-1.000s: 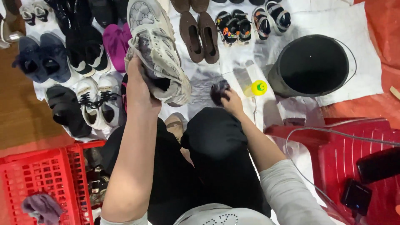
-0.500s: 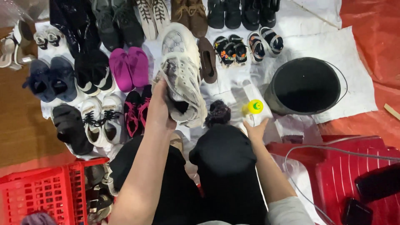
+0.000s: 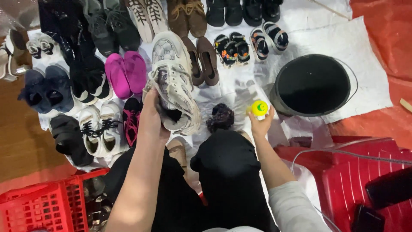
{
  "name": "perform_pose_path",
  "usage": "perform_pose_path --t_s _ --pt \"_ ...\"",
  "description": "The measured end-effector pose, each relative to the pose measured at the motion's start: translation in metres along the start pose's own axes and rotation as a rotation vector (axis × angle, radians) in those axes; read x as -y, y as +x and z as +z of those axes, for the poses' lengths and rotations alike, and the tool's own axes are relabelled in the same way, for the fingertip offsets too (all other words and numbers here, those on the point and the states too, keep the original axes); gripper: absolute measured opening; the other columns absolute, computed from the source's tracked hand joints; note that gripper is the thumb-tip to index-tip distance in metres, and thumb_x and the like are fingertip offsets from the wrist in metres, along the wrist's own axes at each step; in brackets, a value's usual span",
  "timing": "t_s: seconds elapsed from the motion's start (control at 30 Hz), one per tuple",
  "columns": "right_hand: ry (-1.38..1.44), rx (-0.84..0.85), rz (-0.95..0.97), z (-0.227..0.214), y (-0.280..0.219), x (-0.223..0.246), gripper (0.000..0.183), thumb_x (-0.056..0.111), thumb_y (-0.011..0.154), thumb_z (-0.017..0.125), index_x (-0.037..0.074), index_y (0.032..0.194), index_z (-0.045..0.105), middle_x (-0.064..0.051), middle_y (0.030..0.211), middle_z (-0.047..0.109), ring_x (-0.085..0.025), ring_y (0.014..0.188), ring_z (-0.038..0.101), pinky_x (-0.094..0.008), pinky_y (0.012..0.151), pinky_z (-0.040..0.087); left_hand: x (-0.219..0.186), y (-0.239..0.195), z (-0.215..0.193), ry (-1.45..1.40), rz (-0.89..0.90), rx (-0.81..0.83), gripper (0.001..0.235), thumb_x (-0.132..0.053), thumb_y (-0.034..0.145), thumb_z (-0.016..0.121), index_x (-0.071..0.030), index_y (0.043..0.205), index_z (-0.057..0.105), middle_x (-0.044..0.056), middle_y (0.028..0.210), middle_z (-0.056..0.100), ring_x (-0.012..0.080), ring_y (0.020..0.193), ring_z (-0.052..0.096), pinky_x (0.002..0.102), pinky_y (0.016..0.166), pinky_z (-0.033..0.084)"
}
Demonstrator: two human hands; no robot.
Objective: The person scrubs a white sneaker with a toothbrush and cleaning solution, then wipes it with a cloth. They repeat this process, applying more solution from a yellow bottle and scrubbing the shoe again.
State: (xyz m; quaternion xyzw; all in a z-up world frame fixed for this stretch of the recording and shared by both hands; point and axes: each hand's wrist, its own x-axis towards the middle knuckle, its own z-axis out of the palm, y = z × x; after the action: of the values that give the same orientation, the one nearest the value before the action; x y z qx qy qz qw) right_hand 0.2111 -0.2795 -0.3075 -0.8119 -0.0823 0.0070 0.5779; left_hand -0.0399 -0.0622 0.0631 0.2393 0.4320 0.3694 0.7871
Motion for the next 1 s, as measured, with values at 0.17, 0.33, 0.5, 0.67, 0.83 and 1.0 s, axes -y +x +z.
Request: perform_pose_path --t_s 0.17,0.33,0.5,0.67,0.83,1.0 --pt "-0.074 0.051 -0.033 -0.004 0.009 0.012 0.103 0.017 0.079 0.099 0.01 0.164 0.042 -0.027 0.159 0.048 -0.049 0.144 0.051 -0.064 0.121 0.041 -0.003 -0.004 0.003 0.035 -0.018 -0.011 0.035 -0.038 0.098 0.071 -0.014 0.122 0.073 0.011 0.117 0.076 0.0262 0.112 0.074 0.048 0.102 0.061" --pt "-0.164 0.135 -0.041 -0.007 0.011 0.031 0.096 0.018 0.082 0.097 0.009 0.161 0.044 -0.028 0.152 0.057 -0.049 0.139 0.057 -0.068 0.112 0.047 -0.006 -0.01 0.007 0.051 -0.027 0.002 0.034 -0.038 0.099 0.069 -0.013 0.121 0.071 0.011 0.117 0.074 0.0254 0.112 0.073 0.047 0.102 0.061" --pt "-0.121 0.194 0.027 -0.016 -0.004 0.059 0.088 0.02 0.083 0.097 0.02 0.154 0.046 -0.018 0.145 0.064 -0.045 0.14 0.058 -0.065 0.11 0.051 0.0 -0.02 0.007 0.001 -0.023 0.015 0.032 -0.038 0.097 0.072 -0.014 0.118 0.069 0.017 0.115 0.077 0.029 0.11 0.077 0.05 0.1 0.063" --pt "-0.064 0.158 0.13 -0.035 -0.018 0.068 0.091 0.023 0.084 0.099 0.021 0.155 0.043 -0.017 0.145 0.062 -0.043 0.137 0.06 -0.058 0.109 0.054 -0.006 -0.01 0.009 -0.041 -0.052 0.087 0.042 -0.044 0.096 0.071 -0.011 0.122 0.073 0.017 0.124 0.077 0.0304 0.115 0.075 0.052 0.103 0.061" --pt "0.102 -0.009 0.058 -0.058 -0.018 0.041 0.097 0.004 0.086 0.097 0.002 0.159 0.033 -0.031 0.148 0.05 -0.052 0.139 0.055 -0.063 0.113 0.048 -0.008 -0.004 -0.009 -0.042 0.002 0.196 0.04 -0.043 0.099 0.068 -0.011 0.123 0.073 0.017 0.128 0.075 0.031 0.121 0.073 0.053 0.109 0.059" --pt "0.132 -0.015 0.003 -0.075 -0.01 0.07 0.089 0.0 0.092 0.093 0.007 0.156 0.032 -0.029 0.147 0.047 -0.055 0.138 0.054 -0.061 0.111 0.052 -0.009 -0.006 -0.013 -0.058 0.026 0.201 0.045 -0.042 0.101 0.067 -0.005 0.127 0.071 0.023 0.126 0.074 0.0362 0.12 0.073 0.06 0.112 0.056"
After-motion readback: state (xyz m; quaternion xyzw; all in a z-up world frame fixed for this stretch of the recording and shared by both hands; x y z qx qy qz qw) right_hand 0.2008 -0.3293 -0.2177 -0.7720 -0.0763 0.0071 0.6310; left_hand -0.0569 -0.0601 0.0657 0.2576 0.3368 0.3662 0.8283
